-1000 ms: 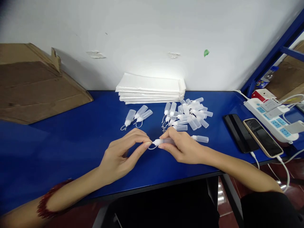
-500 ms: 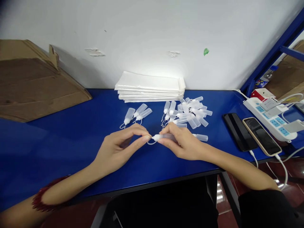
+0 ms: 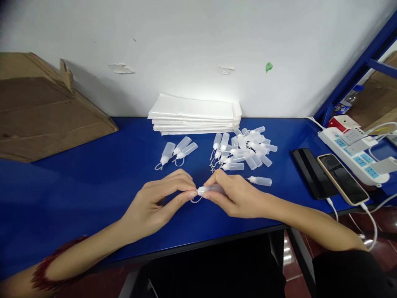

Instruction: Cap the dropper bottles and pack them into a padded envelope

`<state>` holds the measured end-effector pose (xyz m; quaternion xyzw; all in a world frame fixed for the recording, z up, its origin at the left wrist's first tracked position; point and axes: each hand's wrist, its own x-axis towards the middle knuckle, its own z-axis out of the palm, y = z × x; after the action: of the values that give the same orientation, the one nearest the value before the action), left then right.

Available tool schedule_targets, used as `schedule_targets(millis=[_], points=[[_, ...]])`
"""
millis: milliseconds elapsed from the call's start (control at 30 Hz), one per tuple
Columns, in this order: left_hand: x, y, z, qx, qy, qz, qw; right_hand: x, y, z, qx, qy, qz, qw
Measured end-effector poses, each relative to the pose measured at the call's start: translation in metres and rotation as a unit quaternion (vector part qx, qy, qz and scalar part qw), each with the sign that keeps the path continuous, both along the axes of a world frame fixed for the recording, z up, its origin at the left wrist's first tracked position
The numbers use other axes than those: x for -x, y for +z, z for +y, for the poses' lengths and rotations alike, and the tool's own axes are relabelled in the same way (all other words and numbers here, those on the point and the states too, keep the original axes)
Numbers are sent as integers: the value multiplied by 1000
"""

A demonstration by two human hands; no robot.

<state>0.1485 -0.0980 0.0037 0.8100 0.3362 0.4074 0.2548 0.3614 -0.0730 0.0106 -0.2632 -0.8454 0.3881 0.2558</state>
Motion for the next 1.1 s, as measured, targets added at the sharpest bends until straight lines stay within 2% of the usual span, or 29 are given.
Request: schedule_targets(millis=[200, 367, 500, 633, 767, 867, 1000, 1100], points=[[2, -3, 5, -47, 0, 49, 998, 0, -1, 7, -7, 14, -31, 999], [11, -4, 18, -147, 38, 98, 984, -6, -2, 20, -111, -16, -103, 988], [29, -5, 34, -257, 122, 149, 947, -16, -4, 38, -252, -90, -181, 946], [51, -11, 53, -306, 221, 202, 904, -26, -8, 55, -363, -128, -252, 888], [63, -18, 65, -310, 269, 258, 874, -30, -10, 62, -441, -130, -299, 836], [64, -23, 70, -297, 270, 275, 874, -30, -10, 63, -465, -118, -322, 817], [64, -27, 71, -281, 265, 260, 885, -30, -11, 63, -460, -107, -334, 816], [63, -27, 69, -268, 269, 247, 892, -31, -12, 64, -433, -101, -333, 832]])
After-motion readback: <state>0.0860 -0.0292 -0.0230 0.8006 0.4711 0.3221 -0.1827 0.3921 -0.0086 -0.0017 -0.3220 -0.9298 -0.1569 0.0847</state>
